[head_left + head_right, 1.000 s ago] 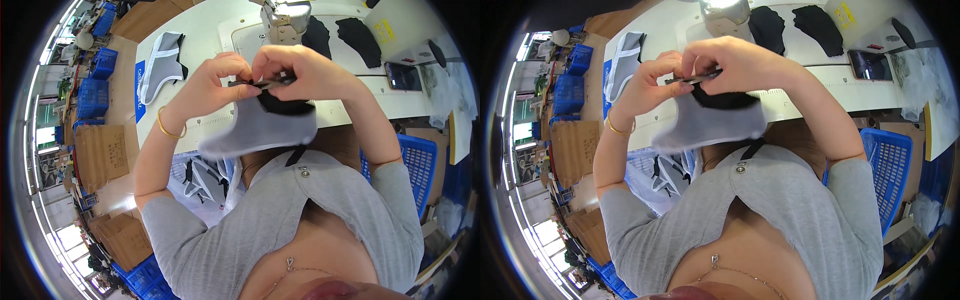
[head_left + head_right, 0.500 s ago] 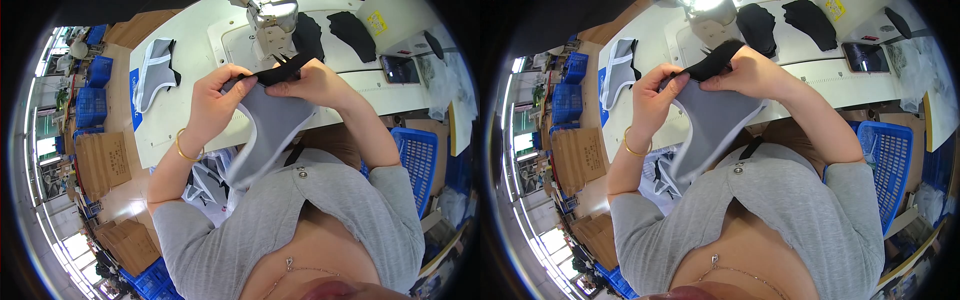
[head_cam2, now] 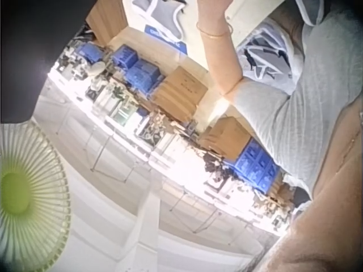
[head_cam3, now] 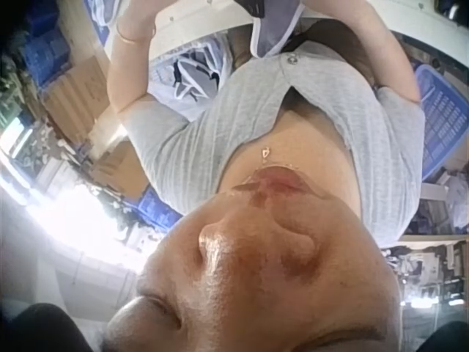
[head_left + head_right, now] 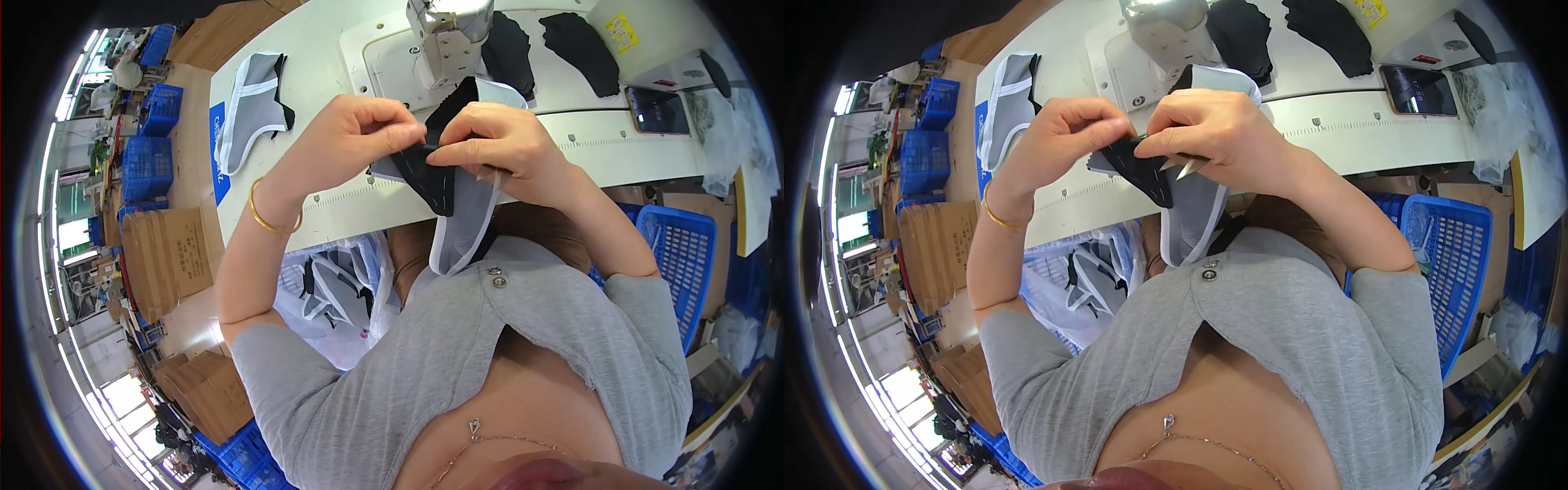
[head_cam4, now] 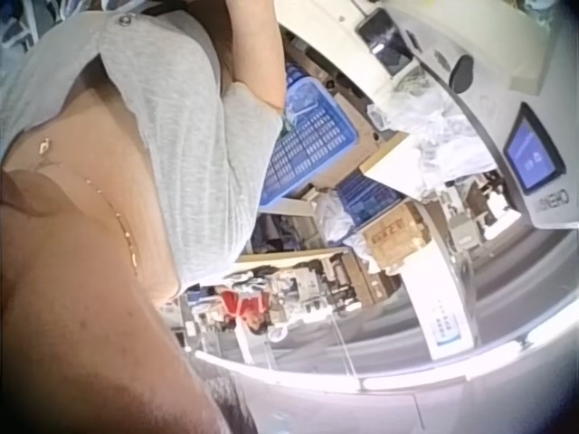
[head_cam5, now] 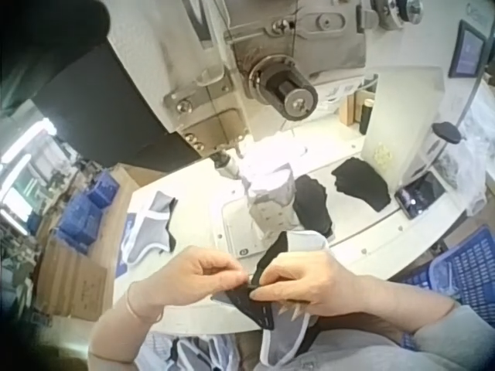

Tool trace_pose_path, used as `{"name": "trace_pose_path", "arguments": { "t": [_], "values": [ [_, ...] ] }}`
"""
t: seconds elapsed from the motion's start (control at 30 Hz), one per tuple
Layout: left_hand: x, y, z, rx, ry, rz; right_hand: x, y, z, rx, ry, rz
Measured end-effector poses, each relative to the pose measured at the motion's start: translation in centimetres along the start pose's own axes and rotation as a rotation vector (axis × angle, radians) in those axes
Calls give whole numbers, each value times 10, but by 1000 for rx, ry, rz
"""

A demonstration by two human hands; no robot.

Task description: Sewing and trimming components for athletic shoes using an industrial sewing machine.

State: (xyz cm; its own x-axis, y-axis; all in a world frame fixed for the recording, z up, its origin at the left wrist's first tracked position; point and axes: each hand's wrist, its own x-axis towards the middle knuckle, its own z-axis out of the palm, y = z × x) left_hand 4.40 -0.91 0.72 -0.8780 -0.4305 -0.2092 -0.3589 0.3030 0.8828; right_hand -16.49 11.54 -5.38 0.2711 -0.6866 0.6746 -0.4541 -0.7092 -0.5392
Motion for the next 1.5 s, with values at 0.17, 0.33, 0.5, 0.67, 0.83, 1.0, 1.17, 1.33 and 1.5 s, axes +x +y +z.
{"name": "trace_pose_path", "arguments": {
  "t": [0.17,0.33,0.5,0.67,0.83,1.0,1.17,1.33,1.5],
  "values": [
    [4,15,-7,122,-230,-47,1,-3,-3,-27,-35,-18],
    [2,25,-3,257,-190,17,0,-3,-4,184,39,171],
    [-2,30,6,219,-144,38,3,-1,-6,75,-139,231],
    [1,27,9,326,-90,102,1,7,-2,69,-171,203],
    [-3,29,4,406,-51,30,0,3,-4,-13,-115,133],
    [0,12,3,110,90,-76,-2,2,-6,-17,-5,165],
    [7,5,4,-200,251,-23,-3,-6,-2,33,152,299],
    [21,19,-15,-162,206,44,9,-16,-7,140,239,465],
    [52,23,-41,-265,251,66,29,-11,-13,356,416,693]
  ]
}}
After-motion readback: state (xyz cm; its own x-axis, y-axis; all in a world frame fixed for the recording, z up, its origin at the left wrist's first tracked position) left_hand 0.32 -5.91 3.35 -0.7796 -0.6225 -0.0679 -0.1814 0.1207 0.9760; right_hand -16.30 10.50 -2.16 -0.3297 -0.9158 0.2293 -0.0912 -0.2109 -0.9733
